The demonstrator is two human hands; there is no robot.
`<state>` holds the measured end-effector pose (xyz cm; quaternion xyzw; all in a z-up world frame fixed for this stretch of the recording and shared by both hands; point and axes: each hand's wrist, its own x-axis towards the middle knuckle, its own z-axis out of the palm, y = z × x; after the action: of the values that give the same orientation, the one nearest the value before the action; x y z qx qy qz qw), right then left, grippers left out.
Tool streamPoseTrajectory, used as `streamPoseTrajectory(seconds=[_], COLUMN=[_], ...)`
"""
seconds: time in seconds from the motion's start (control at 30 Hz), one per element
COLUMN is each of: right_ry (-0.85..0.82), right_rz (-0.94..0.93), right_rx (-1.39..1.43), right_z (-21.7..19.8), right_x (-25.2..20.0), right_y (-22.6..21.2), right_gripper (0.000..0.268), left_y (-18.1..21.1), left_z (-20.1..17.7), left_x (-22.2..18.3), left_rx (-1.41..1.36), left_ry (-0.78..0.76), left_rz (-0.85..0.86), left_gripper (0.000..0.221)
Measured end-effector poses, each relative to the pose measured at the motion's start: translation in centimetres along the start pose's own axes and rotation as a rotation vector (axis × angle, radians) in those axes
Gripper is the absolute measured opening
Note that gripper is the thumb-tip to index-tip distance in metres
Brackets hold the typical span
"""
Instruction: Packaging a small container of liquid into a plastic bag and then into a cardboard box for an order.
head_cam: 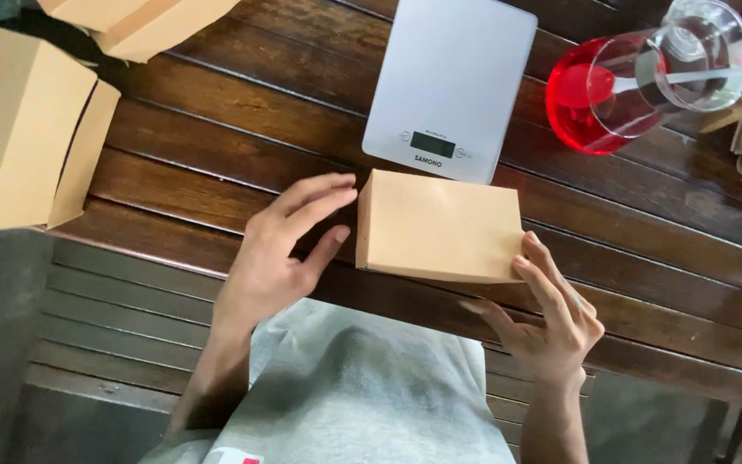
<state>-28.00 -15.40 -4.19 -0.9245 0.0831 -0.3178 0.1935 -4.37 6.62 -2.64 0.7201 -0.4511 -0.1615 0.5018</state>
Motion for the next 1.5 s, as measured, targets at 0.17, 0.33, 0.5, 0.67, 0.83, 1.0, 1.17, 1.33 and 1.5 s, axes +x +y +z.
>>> streamPoseTrajectory(seconds=[0.17,0.33,0.5,0.67,0.83,1.0,1.17,1.33,1.5], right_ry=[0.004,-0.185,-0.328,-0.32,-0.332,-0.325,-0.301,-0.298,-0.281], right_rz=[-0.022,-0.216,-0.278,-0.323,-0.318,-0.299,-0.29,-0.247,-0.272], right_rx=[0.068,-0.265,-0.264,-0.209,-0.188,-0.182,-0.174,-0.171,-0.174], right_z=[-0.2,-0.7,0.3,1.4,1.4,1.5,1.7,1.6,1.8], right_x=[1.1,2.8,6.6,7.1,6.4,6.2,5.9,5.6,5.6], right_y=[-0.6,-1.1,-3.4,-3.8,-3.4,-3.8,-3.7,-3.7,-3.7], right_gripper=[0.061,0.063,0.047,0.029,0.042,0.042,0.042,0.044,0.044], left_y=[0.6,0.4,-0.1,0.1,0.3,0.5,0.8,0.9,1.2], left_z=[1.6,3.5,4.6,4.8,5.1,6.0,6.3,6.6,6.7], left_x=[-3.1,-4.3,-3.9,-3.8,-3.7,-3.7,-3.6,-3.6,-3.3], left_rx=[-0.032,0.034,0.012,-0.035,0.01,0.046,0.066,0.131,0.16], left_ry=[0.159,0.253,0.353,0.376,0.368,0.408,0.408,0.375,0.39], left_rz=[-0.149,0.001,0.095,0.1,0.149,0.168,0.174,0.187,0.206], left_gripper=[0.025,0.025,0.018,0.016,0.014,0.012,0.014,0.012,0.01])
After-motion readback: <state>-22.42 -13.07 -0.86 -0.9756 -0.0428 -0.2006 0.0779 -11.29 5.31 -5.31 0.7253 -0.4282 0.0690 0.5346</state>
